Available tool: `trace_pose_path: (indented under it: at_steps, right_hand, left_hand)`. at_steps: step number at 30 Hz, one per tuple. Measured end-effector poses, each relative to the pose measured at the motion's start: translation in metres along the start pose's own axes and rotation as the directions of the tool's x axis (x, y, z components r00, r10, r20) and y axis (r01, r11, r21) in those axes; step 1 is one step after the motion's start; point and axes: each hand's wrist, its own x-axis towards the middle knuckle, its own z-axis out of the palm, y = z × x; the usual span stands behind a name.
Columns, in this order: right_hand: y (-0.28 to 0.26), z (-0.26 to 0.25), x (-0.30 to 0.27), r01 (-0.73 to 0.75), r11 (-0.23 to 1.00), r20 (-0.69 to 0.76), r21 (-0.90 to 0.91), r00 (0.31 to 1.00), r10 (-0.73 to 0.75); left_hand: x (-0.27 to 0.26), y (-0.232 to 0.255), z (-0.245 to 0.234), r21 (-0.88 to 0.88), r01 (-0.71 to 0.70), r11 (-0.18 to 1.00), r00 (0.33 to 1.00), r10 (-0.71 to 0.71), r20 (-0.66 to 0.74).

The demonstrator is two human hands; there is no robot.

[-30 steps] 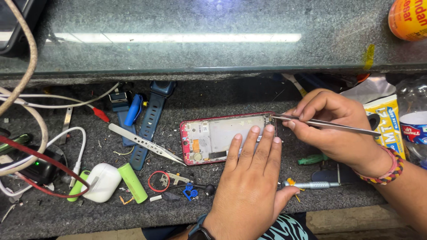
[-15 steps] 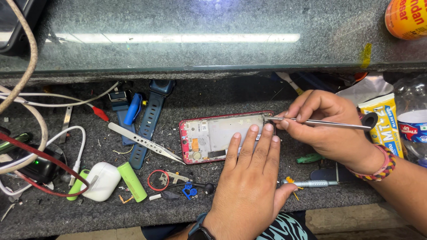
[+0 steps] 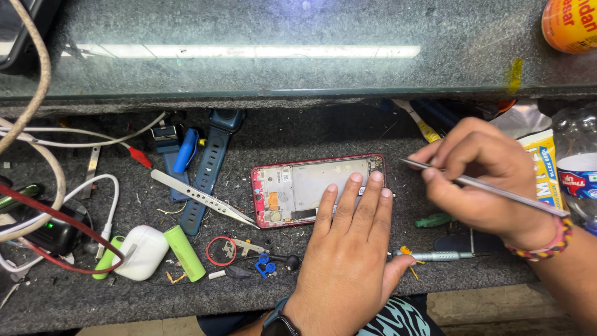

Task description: The person uses tweezers to carefully manipulate small components and connectors inside a disassembled smartphone. They repeatedly adjust and reposition internal parts on the circuit board while the phone remains open on a cluttered workbench.

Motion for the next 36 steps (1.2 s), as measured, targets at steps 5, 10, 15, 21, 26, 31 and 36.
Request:
trace_pose_path:
  at_steps: [5, 10, 15, 21, 26, 31, 36]
  right_hand:
    - [-0.012, 0.015, 0.007, 0.087, 0.977, 0.04, -0.194, 0.996, -0.081]
    - [-0.02, 0.019, 0.009, 0.14, 0.959, 0.053, -0.246, 0.99, -0.13]
    - [-0.023, 0.022, 0.01, 0.148, 0.948, 0.031, -0.282, 0.989, -0.145]
    - [-0.028, 0.024, 0.014, 0.269, 0.9, 0.115, -0.344, 0.963, -0.244]
    - [-0.034, 0.028, 0.013, 0.307, 0.849, 0.18, -0.43, 0.951, -0.253]
    - [-0.035, 0.031, 0.013, 0.316, 0.845, 0.187, -0.43, 0.948, -0.259]
    - [-0.034, 0.029, 0.012, 0.274, 0.833, 0.156, -0.481, 0.962, -0.226]
  left_hand:
    - [0.0, -0.001, -0.002, -0.006, -0.003, 1.0, 1.0, 0.003, -0.006]
    - [0.0, -0.001, -0.003, 0.002, -0.013, 1.0, 1.0, 0.013, -0.016]
    - [0.0, -0.001, -0.003, 0.006, -0.017, 1.0, 1.0, 0.017, -0.016]
    - [-0.001, -0.002, -0.002, 0.006, -0.023, 1.0, 0.999, 0.023, -0.025]
    - [-0.001, -0.003, -0.002, -0.006, -0.017, 1.0, 1.0, 0.017, -0.016]
    - [-0.001, -0.003, -0.001, -0.005, -0.017, 1.0, 1.0, 0.017, -0.019]
    - [-0.002, -0.003, -0.002, 0.003, -0.021, 1.0, 0.999, 0.022, -0.026]
